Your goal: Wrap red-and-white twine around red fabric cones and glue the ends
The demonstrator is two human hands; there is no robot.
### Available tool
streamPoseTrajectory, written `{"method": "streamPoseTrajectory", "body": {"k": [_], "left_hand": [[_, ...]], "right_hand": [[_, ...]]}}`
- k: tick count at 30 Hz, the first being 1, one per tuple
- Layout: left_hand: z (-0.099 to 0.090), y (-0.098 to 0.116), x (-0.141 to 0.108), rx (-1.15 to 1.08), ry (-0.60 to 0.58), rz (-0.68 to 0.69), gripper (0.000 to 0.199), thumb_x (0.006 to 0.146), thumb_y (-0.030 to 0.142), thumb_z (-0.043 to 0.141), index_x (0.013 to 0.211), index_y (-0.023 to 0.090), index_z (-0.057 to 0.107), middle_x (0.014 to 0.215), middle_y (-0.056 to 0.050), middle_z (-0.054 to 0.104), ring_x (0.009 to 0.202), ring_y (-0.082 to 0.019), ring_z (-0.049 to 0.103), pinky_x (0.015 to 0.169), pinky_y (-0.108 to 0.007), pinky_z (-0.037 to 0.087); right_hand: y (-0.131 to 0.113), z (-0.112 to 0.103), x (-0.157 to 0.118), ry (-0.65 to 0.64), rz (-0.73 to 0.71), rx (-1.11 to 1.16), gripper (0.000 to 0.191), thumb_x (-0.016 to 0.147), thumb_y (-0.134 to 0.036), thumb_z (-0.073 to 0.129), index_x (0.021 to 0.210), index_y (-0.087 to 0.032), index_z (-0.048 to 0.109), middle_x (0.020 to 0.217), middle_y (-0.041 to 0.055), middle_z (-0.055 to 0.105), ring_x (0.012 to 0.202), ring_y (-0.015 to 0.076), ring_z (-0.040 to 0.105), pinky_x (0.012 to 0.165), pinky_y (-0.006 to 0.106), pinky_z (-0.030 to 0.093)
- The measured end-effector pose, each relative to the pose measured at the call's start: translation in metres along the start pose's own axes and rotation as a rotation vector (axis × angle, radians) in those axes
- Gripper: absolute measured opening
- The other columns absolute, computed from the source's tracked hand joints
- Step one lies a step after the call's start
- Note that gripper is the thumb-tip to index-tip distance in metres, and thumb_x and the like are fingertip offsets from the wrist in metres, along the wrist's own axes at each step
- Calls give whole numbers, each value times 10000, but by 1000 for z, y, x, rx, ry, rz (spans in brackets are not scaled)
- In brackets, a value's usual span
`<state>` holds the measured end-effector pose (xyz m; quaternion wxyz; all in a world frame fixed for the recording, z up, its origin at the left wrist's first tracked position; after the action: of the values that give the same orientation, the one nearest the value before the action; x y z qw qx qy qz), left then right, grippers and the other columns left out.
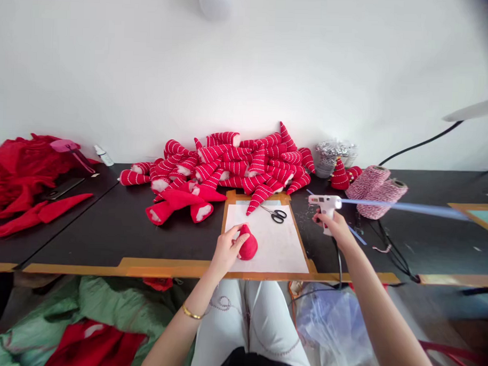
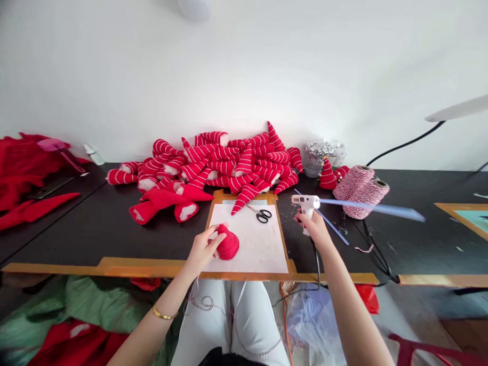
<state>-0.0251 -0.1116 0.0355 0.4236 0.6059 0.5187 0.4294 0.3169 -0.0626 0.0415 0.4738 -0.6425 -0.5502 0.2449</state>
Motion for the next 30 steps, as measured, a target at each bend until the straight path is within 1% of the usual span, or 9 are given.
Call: {"method": "streamPoseTrajectory", "body": {"k": [2, 5, 7, 10, 12, 15, 20, 26, 30], "left_hand": [[2, 1, 0, -43, 41, -38, 476, 852, 495, 678, 1172, 144, 708, 874, -57, 741, 440, -93, 546, 426, -213, 435], [6, 13, -6, -132, 107, -78, 473, 772, 492, 758, 1091, 145, 724, 886, -54, 743, 424, -69, 494, 385, -198, 405], [10, 25, -11, -172, 129, -116, 452, 738, 485, 784, 1029, 144, 728, 855, -46, 739, 402, -60, 460, 350, -192, 372], [14, 39, -21, -226, 132, -170, 412, 703, 472, 805, 938, 146, 712, 711, -8, 696, 371, -64, 442, 315, -188, 331], [15, 44, -27, -282, 114, -194, 393, 696, 471, 806, 901, 154, 694, 643, 17, 663, 352, -67, 437, 305, -188, 314], [14, 48, -33, -344, 102, -214, 374, 705, 471, 807, 876, 165, 675, 596, 40, 635, 331, -62, 429, 306, -184, 297], [13, 51, -36, -353, 91, -210, 385, 705, 479, 818, 882, 171, 670, 567, 55, 617, 300, -64, 425, 297, -192, 278], [18, 51, -37, -371, 58, -196, 362, 718, 465, 799, 879, 169, 665, 596, 41, 645, 290, -66, 432, 292, -197, 278], [20, 54, -35, -369, 72, -184, 359, 705, 452, 804, 871, 162, 673, 603, 35, 650, 295, -67, 439, 293, -198, 280]], "right_hand": [[-17, 5, -38, -41, -19, 127, 340, 901, -513, 586, 882, -180, 654, 856, 95, 738, 832, 249, 734, 774, 385, 607], [-51, 22, -102, -186, -55, 449, 354, 886, -542, 641, 828, -195, 687, 886, 81, 730, 929, 258, 721, 907, 394, 587], [-75, 33, -138, -273, -92, 465, 338, 857, -532, 687, 827, -196, 707, 817, 74, 730, 872, 262, 730, 816, 360, 608], [-103, 44, -169, -275, -126, 322, 280, 854, -478, 696, 795, -206, 720, 774, 70, 738, 726, 237, 722, 660, 310, 599], [-113, 48, -176, -266, -174, 280, 241, 859, -433, 679, 772, -212, 720, 737, 59, 734, 652, 220, 711, 611, 294, 585], [-115, 52, -178, -269, -185, 299, 214, 862, -390, 664, 765, -207, 719, 729, 58, 743, 668, 227, 736, 633, 292, 596], [-104, 52, -180, -253, -155, 244, 275, 868, -441, 659, 750, -198, 710, 731, 69, 743, 709, 249, 747, 669, 313, 605], [-88, 52, -184, -249, -202, 115, 355, 909, -494, 602, 741, -203, 715, 717, 60, 733, 753, 263, 745, 764, 367, 600], [-85, 52, -184, -230, -247, 82, 344, 926, -473, 586, 777, -200, 734, 722, 58, 740, 747, 261, 746, 760, 368, 595]]}}
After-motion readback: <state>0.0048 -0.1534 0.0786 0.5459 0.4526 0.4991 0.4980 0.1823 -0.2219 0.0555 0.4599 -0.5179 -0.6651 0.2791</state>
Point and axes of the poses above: each hand's wrist, its own x-axis towards the middle knuckle, its own z-axis out of the palm, y = z × x, the point moved 2 cm from there along x, towards the middle knuckle
